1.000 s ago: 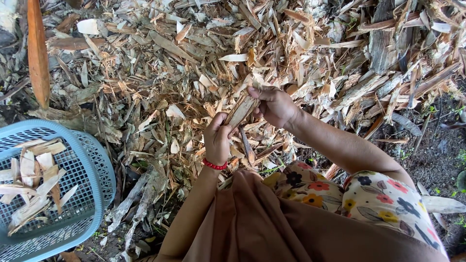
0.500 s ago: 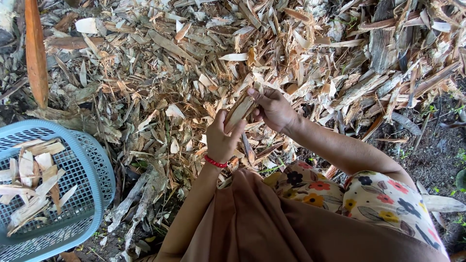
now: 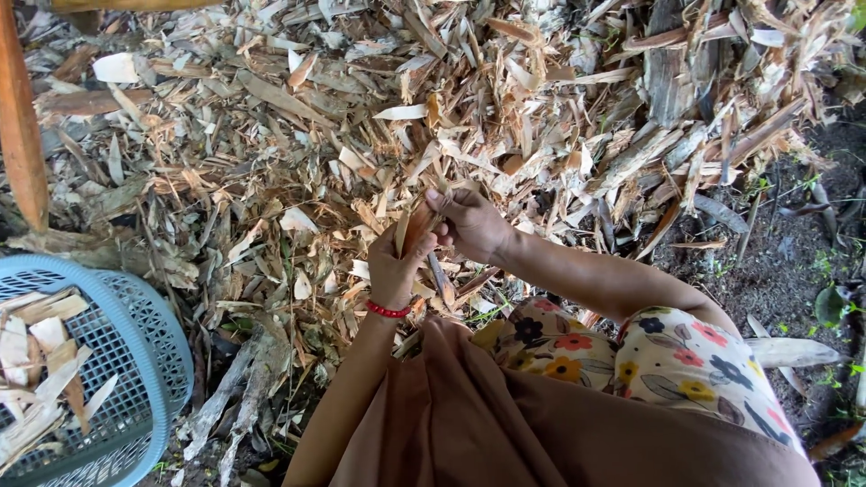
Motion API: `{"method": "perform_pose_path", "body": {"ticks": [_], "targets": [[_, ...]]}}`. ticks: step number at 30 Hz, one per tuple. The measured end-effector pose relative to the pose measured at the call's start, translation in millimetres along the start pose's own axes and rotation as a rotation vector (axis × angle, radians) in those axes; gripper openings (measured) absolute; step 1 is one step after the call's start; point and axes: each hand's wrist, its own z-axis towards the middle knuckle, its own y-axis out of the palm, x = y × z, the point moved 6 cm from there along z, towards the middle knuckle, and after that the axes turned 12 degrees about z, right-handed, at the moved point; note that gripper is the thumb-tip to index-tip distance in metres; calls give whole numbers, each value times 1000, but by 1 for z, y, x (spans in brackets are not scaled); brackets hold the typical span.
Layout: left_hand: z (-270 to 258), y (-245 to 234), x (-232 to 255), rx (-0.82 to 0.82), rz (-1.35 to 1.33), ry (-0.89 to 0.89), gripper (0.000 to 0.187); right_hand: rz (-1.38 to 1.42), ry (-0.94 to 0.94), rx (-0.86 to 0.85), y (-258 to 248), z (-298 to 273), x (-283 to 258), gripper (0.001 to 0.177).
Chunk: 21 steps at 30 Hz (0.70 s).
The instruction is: Collecting wood chips and bark from the ground and placing them into a basket.
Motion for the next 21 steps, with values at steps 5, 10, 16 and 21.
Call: {"method": "perform_pose_path", "body": {"ticks": [5,10,16,21], "targets": [[-6,-42,-99,244,669,-158,49,-488,-78,130,21,-14,-32,36],[18,-94,19,513,688,57,56,-825,-431,505,-58,-32,-145,39],[-77,-442,56,1216,379,45,42,-271,-1066,737,-202,-89,-286,58],[-171,-535,17,1321,-321,172,45,-1740,-831,644,-214,-30,-188,52]]}}
